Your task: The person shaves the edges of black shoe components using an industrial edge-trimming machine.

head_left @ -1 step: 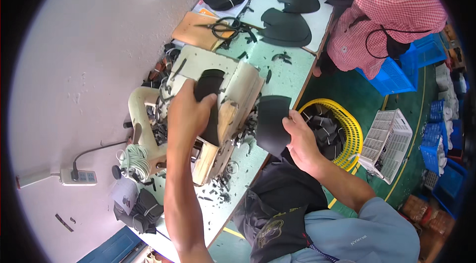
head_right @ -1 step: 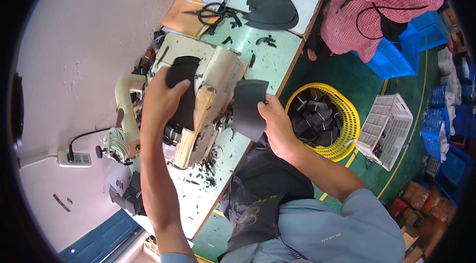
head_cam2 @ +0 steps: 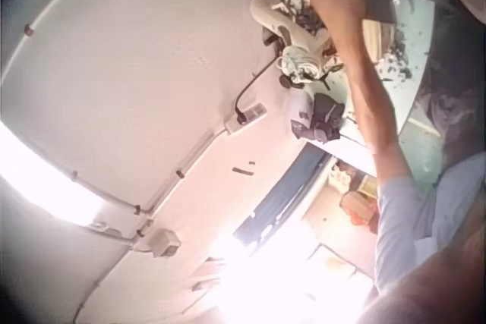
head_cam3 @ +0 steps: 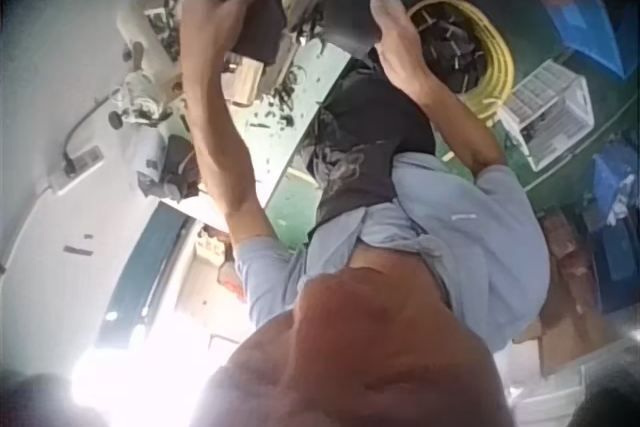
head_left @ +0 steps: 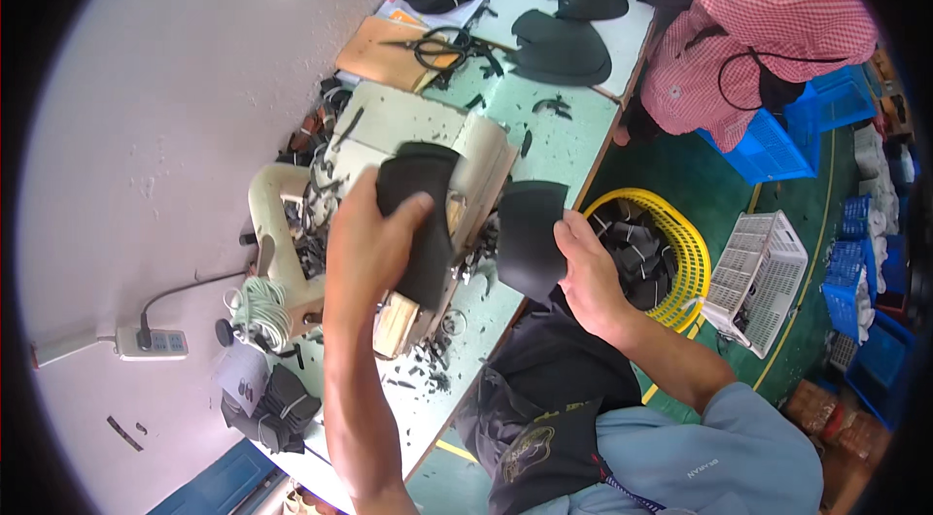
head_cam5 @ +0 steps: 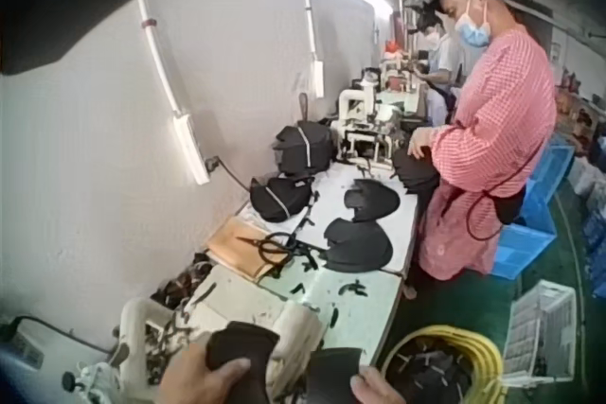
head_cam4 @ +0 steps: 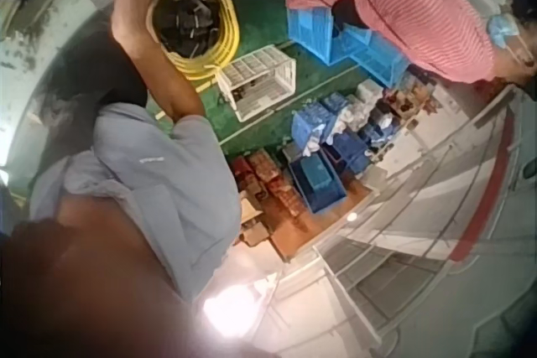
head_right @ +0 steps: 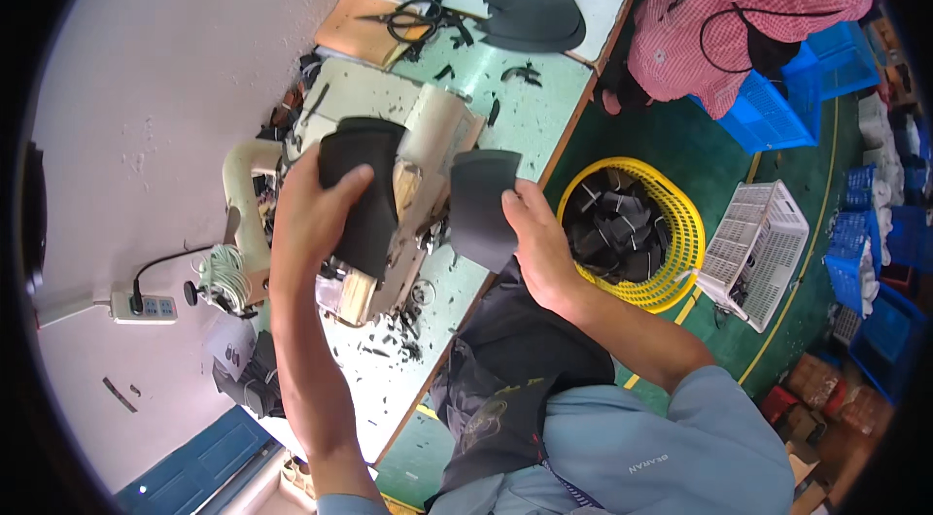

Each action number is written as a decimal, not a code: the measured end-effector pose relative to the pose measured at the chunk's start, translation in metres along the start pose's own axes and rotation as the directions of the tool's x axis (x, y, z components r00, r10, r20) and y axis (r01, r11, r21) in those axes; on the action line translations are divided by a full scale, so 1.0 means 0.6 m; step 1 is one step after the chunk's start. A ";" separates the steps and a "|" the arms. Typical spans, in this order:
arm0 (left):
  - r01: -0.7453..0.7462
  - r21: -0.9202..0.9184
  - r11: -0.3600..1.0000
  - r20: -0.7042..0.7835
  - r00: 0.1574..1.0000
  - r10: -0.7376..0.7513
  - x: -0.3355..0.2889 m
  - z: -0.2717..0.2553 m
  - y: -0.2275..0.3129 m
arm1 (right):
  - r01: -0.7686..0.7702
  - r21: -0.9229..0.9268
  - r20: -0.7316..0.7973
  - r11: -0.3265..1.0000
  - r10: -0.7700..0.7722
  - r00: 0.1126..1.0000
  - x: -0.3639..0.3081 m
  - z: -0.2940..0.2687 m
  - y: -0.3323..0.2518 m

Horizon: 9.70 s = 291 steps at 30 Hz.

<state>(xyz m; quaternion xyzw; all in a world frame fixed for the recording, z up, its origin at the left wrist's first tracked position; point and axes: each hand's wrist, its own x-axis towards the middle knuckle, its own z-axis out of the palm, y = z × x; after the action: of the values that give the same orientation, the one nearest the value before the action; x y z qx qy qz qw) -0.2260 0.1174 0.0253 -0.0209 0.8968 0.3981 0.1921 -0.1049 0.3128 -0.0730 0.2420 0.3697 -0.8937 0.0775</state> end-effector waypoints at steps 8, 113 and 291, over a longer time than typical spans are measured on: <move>0.210 -0.575 0.791 -0.108 0.939 -0.328 -0.301 0.118 -0.174 | 0.584 -0.661 0.660 0.472 -0.006 0.751 -0.122 0.040 0.146; 0.257 -0.901 0.349 0.020 0.829 -0.559 -0.498 0.060 -0.343 | 0.810 -0.355 0.931 0.467 0.098 0.351 -0.136 0.130 0.251; 0.477 -0.674 0.564 -0.398 0.409 -0.821 -0.583 0.123 -0.547 | 0.455 -0.883 0.328 0.116 0.845 0.421 -0.153 0.234 0.570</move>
<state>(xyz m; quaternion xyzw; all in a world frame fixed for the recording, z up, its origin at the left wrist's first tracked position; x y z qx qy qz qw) 0.1843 -0.0938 -0.1251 -0.5689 0.6902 0.4470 -0.0171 0.0309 -0.0333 -0.1559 -0.3046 0.6926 -0.3623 0.5443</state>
